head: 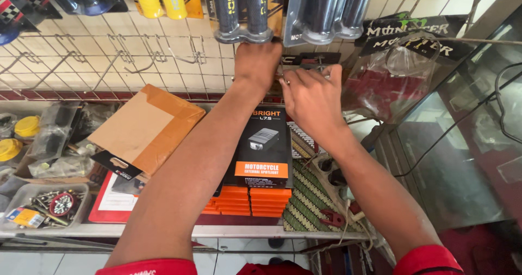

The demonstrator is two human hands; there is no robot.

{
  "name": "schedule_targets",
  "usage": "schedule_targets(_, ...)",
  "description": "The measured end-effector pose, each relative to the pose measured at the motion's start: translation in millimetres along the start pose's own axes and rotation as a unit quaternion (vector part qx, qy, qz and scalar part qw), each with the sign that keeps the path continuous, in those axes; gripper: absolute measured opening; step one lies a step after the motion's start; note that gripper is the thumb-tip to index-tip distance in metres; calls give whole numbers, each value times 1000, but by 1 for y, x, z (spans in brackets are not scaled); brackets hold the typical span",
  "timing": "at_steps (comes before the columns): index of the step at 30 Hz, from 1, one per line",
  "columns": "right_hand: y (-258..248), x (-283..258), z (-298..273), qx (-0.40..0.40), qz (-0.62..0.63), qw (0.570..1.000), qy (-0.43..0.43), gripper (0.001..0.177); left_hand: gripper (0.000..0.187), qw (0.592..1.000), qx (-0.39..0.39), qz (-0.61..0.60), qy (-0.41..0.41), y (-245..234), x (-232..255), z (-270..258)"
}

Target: The person picks up various motorcycle parts in retail packaging from a display counter and a wire wall rack, handling them and arranging them on a surface.

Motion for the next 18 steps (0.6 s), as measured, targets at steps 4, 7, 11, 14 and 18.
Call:
schedule_targets(4,0,4,1,-10,21,999,23,10,10,1000,6,6,-2,-4,0,-2)
schedule_targets(7,-1,0,-4,6,43,999,23,9,9,1000,8,6,1,-7,0,-2)
schedule_targets(11,0,3,-6,7,40,999,34,12,9,999,34,11,9,-9,2,0)
schedule_targets(14,-1,6,-6,2,47,998,42,14,10,1000,2,24,12,-4,1,3)
schedule_targets(18,-1,7,-9,-20,48,997,65,16,11,998,5,51,33,0,4,-1)
Point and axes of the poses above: each hand's wrist, its own z-axis towards the middle knuckle, its own y-axis out of the palm, x = y × z, the point moved 6 cm from there along z, towards the middle knuckle, and after that the axes turned 9 degrees about x, right-handed, at the moved point
